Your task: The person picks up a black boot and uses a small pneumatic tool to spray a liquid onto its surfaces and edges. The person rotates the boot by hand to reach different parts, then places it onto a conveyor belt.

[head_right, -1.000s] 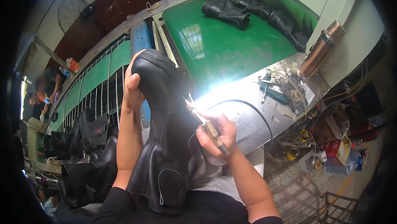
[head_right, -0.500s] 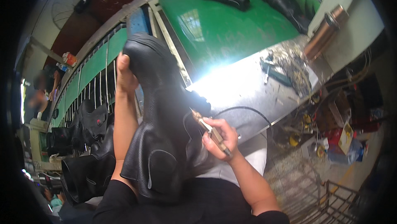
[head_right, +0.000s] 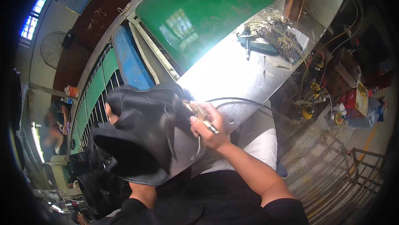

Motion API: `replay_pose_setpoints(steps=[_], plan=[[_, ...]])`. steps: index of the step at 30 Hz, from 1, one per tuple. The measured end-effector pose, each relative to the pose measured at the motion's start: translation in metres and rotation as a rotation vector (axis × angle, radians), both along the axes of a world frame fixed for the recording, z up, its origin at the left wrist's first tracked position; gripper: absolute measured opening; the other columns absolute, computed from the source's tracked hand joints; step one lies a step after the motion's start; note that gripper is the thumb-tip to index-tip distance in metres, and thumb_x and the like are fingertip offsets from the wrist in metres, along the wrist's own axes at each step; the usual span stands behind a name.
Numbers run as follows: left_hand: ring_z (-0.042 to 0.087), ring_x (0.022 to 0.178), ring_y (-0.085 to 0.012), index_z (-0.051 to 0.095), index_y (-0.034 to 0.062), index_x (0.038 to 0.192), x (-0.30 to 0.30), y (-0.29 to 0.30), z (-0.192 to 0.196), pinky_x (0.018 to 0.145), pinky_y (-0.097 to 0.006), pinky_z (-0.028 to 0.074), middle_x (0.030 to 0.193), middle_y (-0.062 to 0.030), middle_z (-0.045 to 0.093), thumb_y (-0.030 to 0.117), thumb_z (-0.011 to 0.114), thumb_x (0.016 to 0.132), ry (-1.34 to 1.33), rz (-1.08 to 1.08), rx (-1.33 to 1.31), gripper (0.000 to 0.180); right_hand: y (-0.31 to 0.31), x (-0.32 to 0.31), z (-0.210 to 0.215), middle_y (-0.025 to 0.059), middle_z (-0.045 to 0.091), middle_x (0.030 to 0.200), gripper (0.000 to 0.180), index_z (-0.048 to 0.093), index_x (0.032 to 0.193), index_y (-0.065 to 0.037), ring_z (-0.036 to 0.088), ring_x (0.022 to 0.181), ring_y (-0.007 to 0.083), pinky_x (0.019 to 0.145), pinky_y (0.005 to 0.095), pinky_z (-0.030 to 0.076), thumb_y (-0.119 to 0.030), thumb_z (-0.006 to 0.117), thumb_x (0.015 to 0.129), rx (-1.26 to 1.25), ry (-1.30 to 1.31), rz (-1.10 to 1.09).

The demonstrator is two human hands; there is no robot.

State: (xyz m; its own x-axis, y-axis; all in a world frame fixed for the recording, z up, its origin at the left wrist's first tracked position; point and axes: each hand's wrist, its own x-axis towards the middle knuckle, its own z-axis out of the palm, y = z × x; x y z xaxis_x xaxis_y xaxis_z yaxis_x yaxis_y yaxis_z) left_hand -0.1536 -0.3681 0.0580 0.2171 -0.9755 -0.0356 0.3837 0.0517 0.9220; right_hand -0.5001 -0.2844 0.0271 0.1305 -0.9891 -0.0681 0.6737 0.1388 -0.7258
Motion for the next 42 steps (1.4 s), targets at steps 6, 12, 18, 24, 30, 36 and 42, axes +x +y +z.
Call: replay_pose_setpoints(steps=[6,12,18,24,30,36,42], plan=[[0.067,0.087,-0.0163,0.054,0.001,0.123,-0.001,0.107,-0.018,0.076,-0.032,0.056,0.115,-0.0076,0.065,0.035,0.051,0.099,-0.186,0.326,0.296,0.041,-0.013,0.023,-0.002,0.0028,0.053,0.067,0.038,0.045,0.126,0.003,0.05,0.054,0.0087,0.051,0.0234,0.039,-0.006,0.056,0.09,0.009,0.098,-0.013],[0.068,0.097,-0.023,0.056,-0.0004,0.119,-0.031,0.191,0.03,0.08,-0.037,0.057,0.113,-0.0121,0.066,0.034,0.056,0.096,-0.246,0.07,0.492,0.042,0.007,0.023,-0.005,0.001,0.053,0.065,0.042,0.043,0.128,0.003,0.049,0.053,0.0068,0.05,0.0224,0.038,-0.001,0.056,0.089,-0.018,0.177,-0.021],[0.07,0.095,-0.0317,0.055,-0.003,0.123,-0.081,0.234,0.025,0.083,-0.045,0.058,0.112,-0.0168,0.068,0.041,0.057,0.095,-0.046,-0.003,0.659,0.052,0.03,0.023,-0.001,-0.0021,0.053,0.066,0.042,0.046,0.126,0.002,0.045,0.057,0.0026,0.052,0.0208,0.036,-0.002,0.06,0.086,-0.042,0.176,0.009],[0.065,0.105,-0.0369,0.048,-0.0073,0.131,-0.123,0.234,0.026,0.089,-0.042,0.056,0.119,-0.0219,0.063,0.047,0.051,0.097,-0.05,-0.154,0.67,0.064,0.042,0.018,0.004,-0.002,0.055,0.066,0.042,0.048,0.124,0.003,0.045,0.058,0.0016,0.053,0.0203,0.036,0.0,0.06,0.084,-0.081,0.188,0.008],[0.062,0.111,-0.0377,0.048,-0.0091,0.13,-0.143,0.23,0.026,0.098,-0.044,0.05,0.122,-0.0235,0.061,0.047,0.052,0.097,0.041,-0.217,0.649,0.065,0.052,0.008,-0.001,-0.0016,0.055,0.068,0.044,0.046,0.125,0.005,0.046,0.06,0.0018,0.055,0.0197,0.036,0.0,0.059,0.083,-0.127,0.227,0.0],[0.059,0.116,-0.0373,0.047,-0.0087,0.131,-0.163,0.229,0.025,0.1,-0.044,0.049,0.124,-0.0215,0.06,0.046,0.05,0.098,0.119,-0.282,0.639,0.064,0.069,-0.009,-0.003,0.0005,0.056,0.075,0.045,0.044,0.128,0.006,0.05,0.064,0.0033,0.058,0.0193,0.04,-0.002,0.057,0.085,-0.114,0.238,0.057],[0.052,0.125,-0.0364,0.041,-0.0026,0.138,-0.181,0.226,0.016,0.105,-0.045,0.044,0.134,-0.0185,0.053,0.051,0.046,0.098,0.261,-0.433,0.699,0.067,0.082,-0.031,0.004,-0.0005,0.056,0.07,0.041,0.048,0.124,0.004,0.049,0.059,0.0035,0.054,0.0209,0.039,0.0,0.056,0.084,0.036,0.131,0.042]])
